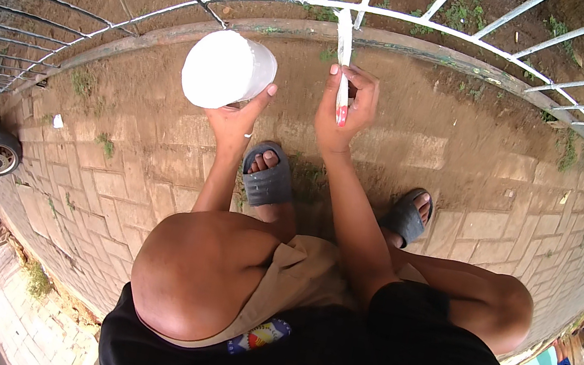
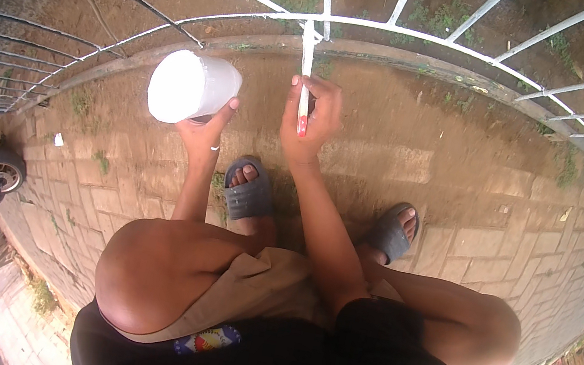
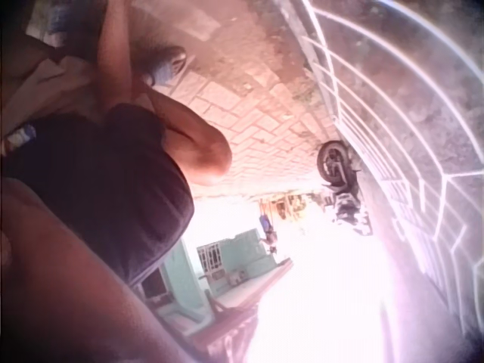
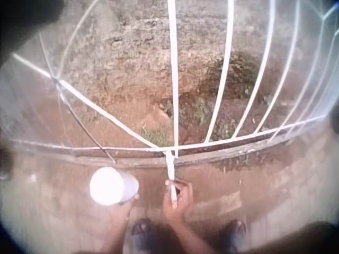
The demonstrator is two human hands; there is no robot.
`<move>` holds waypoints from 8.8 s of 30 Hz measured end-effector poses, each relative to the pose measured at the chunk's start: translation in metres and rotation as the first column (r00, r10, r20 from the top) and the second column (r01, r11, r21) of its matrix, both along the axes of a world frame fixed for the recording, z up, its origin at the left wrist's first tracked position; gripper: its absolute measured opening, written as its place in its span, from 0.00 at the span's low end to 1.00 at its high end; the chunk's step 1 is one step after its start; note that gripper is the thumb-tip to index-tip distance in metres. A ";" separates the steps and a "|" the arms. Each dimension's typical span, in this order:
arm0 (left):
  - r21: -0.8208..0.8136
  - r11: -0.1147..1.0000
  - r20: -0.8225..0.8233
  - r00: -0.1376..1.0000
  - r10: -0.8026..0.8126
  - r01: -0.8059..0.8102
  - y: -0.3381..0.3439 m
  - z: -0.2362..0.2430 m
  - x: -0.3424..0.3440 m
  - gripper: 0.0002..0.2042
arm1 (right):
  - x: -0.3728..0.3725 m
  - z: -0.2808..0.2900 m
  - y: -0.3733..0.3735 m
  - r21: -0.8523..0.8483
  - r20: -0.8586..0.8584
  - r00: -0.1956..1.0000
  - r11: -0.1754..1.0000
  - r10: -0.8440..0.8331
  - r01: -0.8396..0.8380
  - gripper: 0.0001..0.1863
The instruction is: The person paints a metal fence white using a paintbrush and a small container of paint. They repeatedly dip the brush into the container and apply paint to vertical and horizontal bars of the fence.
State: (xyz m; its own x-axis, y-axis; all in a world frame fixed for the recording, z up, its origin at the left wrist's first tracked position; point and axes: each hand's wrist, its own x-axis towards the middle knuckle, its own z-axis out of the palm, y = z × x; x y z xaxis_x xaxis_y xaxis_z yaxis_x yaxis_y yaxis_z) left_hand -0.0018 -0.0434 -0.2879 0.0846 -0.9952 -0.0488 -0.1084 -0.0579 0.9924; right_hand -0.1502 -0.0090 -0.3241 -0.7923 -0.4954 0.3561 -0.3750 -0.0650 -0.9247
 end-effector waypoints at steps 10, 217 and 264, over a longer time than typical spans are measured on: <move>-0.015 1.000 -0.004 1.000 0.003 -0.003 0.001 -0.004 0.003 0.38 | 0.012 0.006 -0.017 -0.061 0.052 0.973 0.974 0.223 -0.220 0.10; -0.042 0.990 -0.050 0.990 0.135 -0.137 -0.008 0.001 0.059 0.35 | -0.128 0.151 -0.038 0.458 -0.797 0.120 0.722 0.591 -0.518 0.10; -0.081 0.957 -0.149 0.953 0.264 -0.278 -0.012 0.009 0.062 0.35 | 0.005 0.039 -0.046 0.055 -0.467 0.811 0.927 0.353 -0.371 0.09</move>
State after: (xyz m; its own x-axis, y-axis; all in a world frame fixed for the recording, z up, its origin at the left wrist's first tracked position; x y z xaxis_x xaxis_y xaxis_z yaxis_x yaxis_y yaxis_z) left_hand 0.0601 -0.0552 -0.2787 0.3513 -0.9360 0.0194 0.0332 0.0332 0.9989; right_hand -0.1452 -0.0548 -0.2851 -0.2976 -0.6925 0.6572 -0.6980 -0.3118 -0.6446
